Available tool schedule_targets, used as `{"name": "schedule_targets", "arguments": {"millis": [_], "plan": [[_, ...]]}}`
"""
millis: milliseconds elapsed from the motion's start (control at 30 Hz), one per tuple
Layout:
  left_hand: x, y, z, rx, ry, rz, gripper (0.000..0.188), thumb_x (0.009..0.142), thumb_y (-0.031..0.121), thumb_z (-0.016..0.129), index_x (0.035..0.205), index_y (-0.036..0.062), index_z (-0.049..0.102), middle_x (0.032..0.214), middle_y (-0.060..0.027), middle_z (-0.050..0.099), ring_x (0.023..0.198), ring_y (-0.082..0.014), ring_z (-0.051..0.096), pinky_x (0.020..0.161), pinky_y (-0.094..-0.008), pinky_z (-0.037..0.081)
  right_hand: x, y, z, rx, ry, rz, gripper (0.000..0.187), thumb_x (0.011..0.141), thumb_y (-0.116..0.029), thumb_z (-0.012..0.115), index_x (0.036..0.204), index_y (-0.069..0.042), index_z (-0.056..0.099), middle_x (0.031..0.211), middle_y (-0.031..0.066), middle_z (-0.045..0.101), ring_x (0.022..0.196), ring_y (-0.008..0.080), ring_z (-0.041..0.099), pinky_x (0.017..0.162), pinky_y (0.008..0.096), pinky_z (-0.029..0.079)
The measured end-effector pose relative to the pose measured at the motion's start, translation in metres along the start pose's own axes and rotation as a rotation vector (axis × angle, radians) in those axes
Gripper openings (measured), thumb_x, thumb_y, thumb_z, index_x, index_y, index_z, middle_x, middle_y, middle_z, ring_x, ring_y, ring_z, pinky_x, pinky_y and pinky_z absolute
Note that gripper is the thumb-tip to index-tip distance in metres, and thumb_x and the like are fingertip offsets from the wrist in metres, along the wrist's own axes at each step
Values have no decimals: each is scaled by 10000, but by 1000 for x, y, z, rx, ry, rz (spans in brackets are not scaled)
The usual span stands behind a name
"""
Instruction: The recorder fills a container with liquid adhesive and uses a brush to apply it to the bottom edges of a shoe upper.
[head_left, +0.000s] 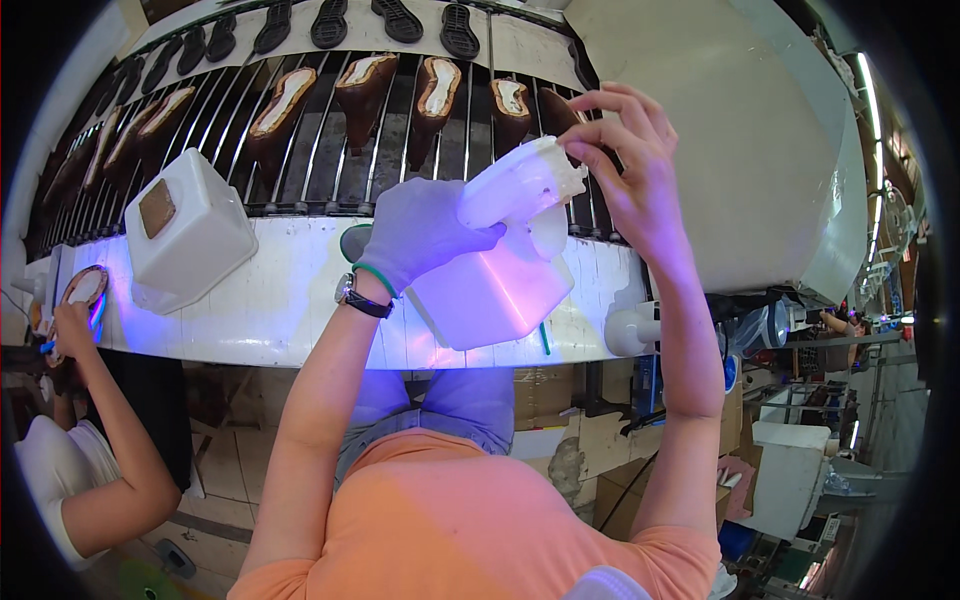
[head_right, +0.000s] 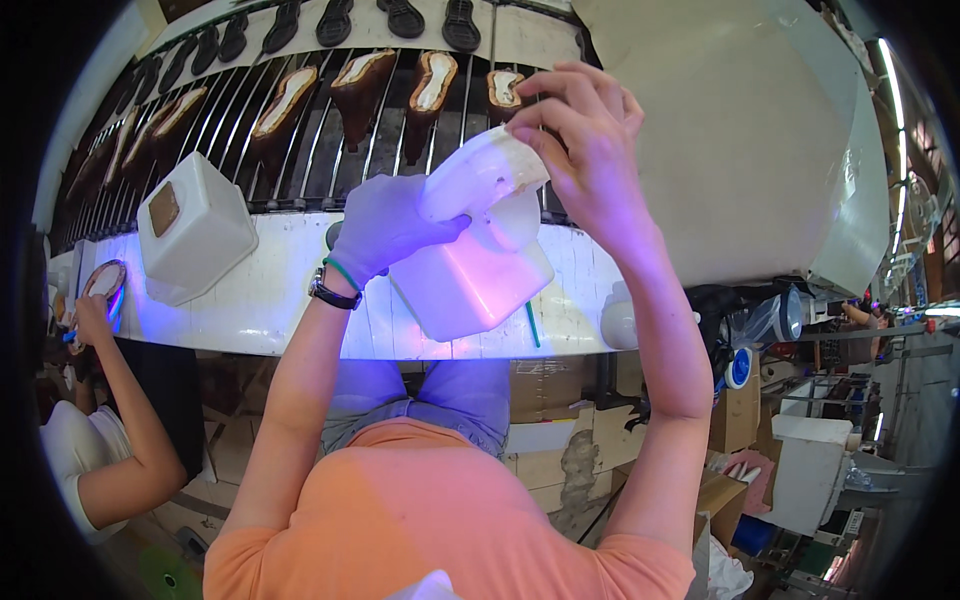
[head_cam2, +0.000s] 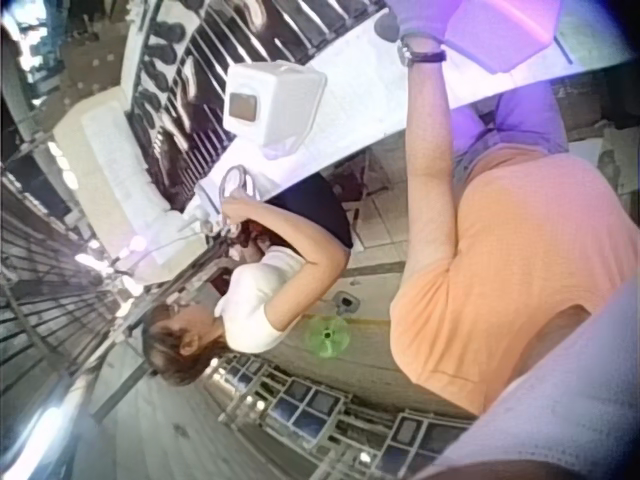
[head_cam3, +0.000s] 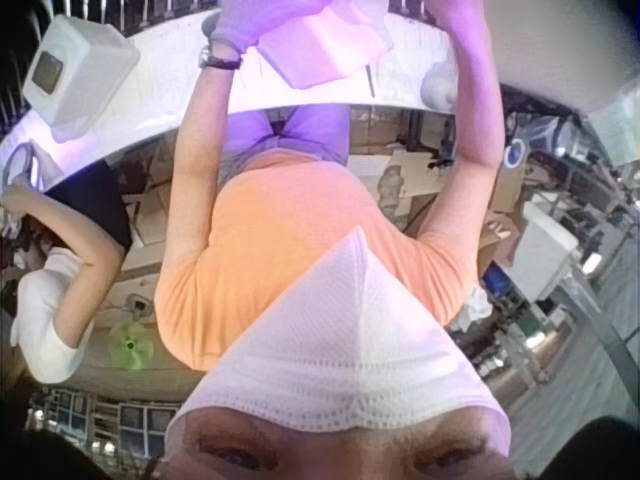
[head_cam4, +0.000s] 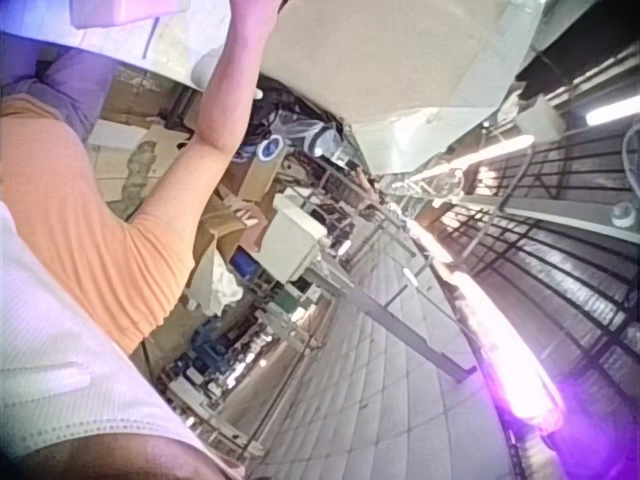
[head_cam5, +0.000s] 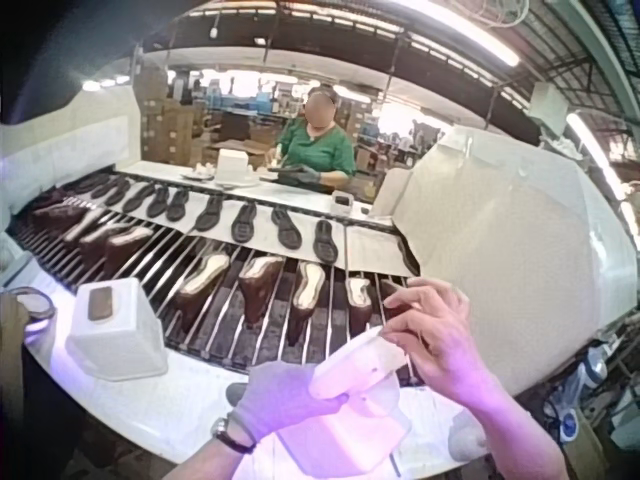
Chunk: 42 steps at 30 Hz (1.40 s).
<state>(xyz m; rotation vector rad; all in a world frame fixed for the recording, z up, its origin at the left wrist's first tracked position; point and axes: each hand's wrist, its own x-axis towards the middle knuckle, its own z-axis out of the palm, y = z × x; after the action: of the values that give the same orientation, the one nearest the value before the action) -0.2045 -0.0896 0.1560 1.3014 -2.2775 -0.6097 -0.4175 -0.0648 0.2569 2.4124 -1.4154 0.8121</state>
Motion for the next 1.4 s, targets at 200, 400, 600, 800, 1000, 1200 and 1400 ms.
{"name": "schedule_targets", "arguments": {"millis": [200,400,600,800,1000,1200,1400], "plan": [[2,-6,6,-9,9,28,525,680,609,711,835,108,744,722,-107,696,688,-284,698,637,-393,544,-16,-8,-7,-50,-213,-104,71,809,-153,730,868,-119,711,1272,-12,599,1344,258,415,1105,537,235],[9,0,7,-4,-29,37,511,683,593,709,838,107,743,723,-97,696,688,-271,697,640,-391,542,-8,-6,0,-190,-211,-199,116,784,-177,745,815,-113,653,1184,-9,599,1308,218,437,1103,529,215],[12,0,8,9,-6,40,498,685,587,702,807,106,743,708,-100,691,673,-271,695,626,-392,540,-18,4,21,-333,-98,-282,144,778,-115,730,856,-109,608,1089,2,570,1162,204,490,1035,488,254],[10,2,5,-2,-3,58,502,687,595,697,801,108,743,699,-99,687,663,-271,692,616,-389,538,6,31,19,-205,105,-91,134,791,-126,711,906,-107,645,1073,5,592,1088,225,499,960,423,279],[3,-7,9,8,35,58,530,691,614,701,805,98,735,695,-104,687,661,-284,694,614,-400,543,-10,7,15,-119,-21,-83,57,839,-138,696,809,-91,684,1097,-13,632,1169,222,499,1024,427,250],[4,-6,7,-11,4,35,519,689,609,707,811,105,736,690,-97,689,655,-280,699,610,-395,546,-40,-19,4,-140,-23,19,75,817,-193,743,839,-123,728,1213,-30,635,1248,216,475,1046,469,252],[9,0,12,5,47,61,465,697,564,706,793,110,743,678,-105,684,661,-274,702,616,-390,551,-37,-32,2,-391,-38,-8,91,778,-146,747,758,-107,668,1193,-23,634,1289,214,460,1057,553,233]]}}
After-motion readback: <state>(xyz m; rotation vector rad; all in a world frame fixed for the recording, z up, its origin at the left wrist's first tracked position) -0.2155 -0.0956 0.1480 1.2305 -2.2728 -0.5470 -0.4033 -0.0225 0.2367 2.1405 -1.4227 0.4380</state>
